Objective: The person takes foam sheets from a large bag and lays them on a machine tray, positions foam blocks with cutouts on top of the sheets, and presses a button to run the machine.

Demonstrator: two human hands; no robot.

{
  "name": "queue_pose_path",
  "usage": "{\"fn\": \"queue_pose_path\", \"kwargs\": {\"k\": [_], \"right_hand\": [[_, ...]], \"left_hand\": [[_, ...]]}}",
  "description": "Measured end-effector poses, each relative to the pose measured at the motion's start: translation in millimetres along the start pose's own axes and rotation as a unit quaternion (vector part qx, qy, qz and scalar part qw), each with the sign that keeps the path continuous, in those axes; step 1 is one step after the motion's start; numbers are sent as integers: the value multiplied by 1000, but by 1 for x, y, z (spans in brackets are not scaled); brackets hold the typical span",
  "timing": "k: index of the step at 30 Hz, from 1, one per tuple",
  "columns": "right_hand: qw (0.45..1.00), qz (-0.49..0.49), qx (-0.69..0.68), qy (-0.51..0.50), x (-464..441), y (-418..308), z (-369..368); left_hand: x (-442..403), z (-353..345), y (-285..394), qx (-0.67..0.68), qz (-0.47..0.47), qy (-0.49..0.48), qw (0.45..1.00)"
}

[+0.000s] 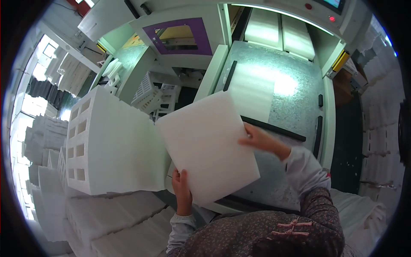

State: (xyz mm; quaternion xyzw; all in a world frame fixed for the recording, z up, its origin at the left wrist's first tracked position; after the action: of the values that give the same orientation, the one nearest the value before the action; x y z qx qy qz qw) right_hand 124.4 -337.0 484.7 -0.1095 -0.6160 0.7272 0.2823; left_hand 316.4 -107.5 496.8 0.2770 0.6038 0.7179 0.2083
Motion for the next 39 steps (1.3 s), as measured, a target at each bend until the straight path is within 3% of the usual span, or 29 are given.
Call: {"fn": "queue_pose_path", "kwargs": {"k": [2,4,8,12,13,15,17,22,23,24,26,27,30,33,35,39], "right_hand": [[975,91,81,187,31,-18,-23],[899,126,289,305,57,-33,-34],[922,130,222,289,97,-44,-75],[784,252,501,266,119,-56,-98],[782,251,502,271,119,-58,-89],[919,221,183,272,113,-58,-45],[940,168,-164,248,108,-53,-10],[952,115,-201,201,122,-42,31],[943,121,-191,245,123,-33,45],[949,19,-109,296,128,-32,68],[903,91,-242,343,123,11,120],[873,120,-237,409,122,28,145],[859,102,-221,451,127,103,224],[830,16,-136,541,126,175,262],[819,-84,48,566,126,189,266],[696,-281,402,525,122,213,265]], "left_hand": [[6,-8,9,26,36,17,999],[8,-10,10,10,24,16,1000],[14,-10,7,-49,2,40,998],[19,-20,17,-110,-80,44,990],[19,-21,20,-109,-84,40,990],[22,-18,29,-45,-55,-13,997],[24,-18,33,14,-23,-72,997],[20,-44,26,5,-11,-90,996],[19,-48,23,0,-7,-92,996],[19,-51,21,-5,-2,-93,996],[17,-57,16,-14,7,-95,995],[16,-61,13,-16,9,-94,995],[15,-58,7,-27,-22,-76,997],[9,-50,-6,-15,-14,-52,998],[10,-52,-3,-26,-11,-38,999],[9,-53,-7,-51,1,-35,998]]}}
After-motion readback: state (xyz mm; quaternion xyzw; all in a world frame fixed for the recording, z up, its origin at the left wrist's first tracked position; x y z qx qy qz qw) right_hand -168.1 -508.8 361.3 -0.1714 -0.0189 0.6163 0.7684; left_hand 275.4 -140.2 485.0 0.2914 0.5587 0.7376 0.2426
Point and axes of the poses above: each hand's wrist, its own x-axis away from the middle knuckle, its own z-axis out of the back of the hand, y = z × x, the point moved 3 cm from there along -x, towards the middle knuckle, and after that the axes turned 3 degrees about y, right-handed, at the moved point
